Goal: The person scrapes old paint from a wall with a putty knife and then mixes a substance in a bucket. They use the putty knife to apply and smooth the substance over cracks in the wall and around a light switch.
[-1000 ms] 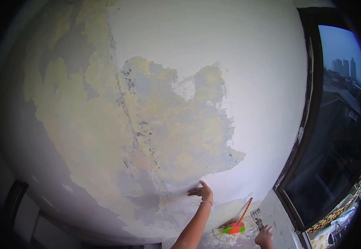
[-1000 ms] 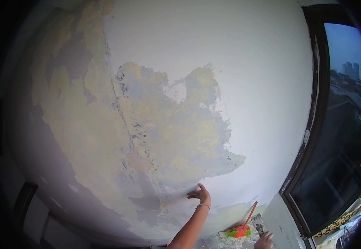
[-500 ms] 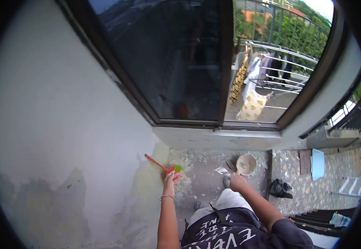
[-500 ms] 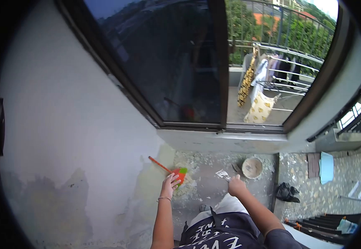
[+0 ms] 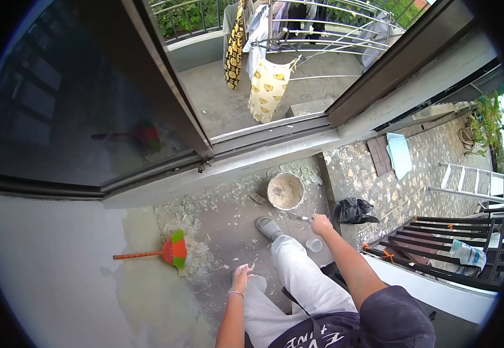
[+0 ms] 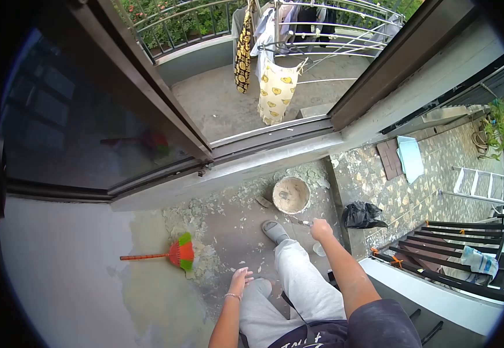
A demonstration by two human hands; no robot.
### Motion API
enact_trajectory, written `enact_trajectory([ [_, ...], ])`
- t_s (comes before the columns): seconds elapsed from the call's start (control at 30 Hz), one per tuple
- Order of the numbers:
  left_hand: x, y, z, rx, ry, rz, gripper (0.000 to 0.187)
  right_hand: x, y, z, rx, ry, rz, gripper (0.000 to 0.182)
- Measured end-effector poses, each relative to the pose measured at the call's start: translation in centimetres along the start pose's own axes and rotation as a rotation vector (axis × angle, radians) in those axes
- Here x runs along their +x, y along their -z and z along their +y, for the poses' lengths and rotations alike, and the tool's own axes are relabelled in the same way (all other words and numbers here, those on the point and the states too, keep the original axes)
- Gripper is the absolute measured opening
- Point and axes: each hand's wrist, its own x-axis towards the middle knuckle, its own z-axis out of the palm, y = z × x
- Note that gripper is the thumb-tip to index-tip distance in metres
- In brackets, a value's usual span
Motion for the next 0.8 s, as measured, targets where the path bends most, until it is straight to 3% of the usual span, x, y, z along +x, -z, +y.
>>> enact_trajectory([
  [0.07,5.6,-0.7,-0.8,0.083,-0.043,0.009,0.044,5.7,-2.7,0.5,0.043,-0.079,0.081,0.025],
  [0.2,17.5,-1.4,-2.9,0.191,-0.207,0.064,0.039,17.0,-8.3,1.6,0.003,-0.046,0.195,0.022],
  [0.4,28.3,-3.2,-6.4,0.107,-0.221,0.051,0.037,29.0,-14.7,0.3,-0.022,0.017,0.203,0.021],
  [0.6,30.8,-3.9,-10.4,0.148,0.002,0.037,0.041,36.5,-20.0,-0.1,-0.067,0.209,0.194,0.023],
  [0.8,28.7,-3.6,-12.0,0.159,0.047,0.042,0.041,38.2,-20.3,0.0,-0.025,0.174,0.105,0.024],
])
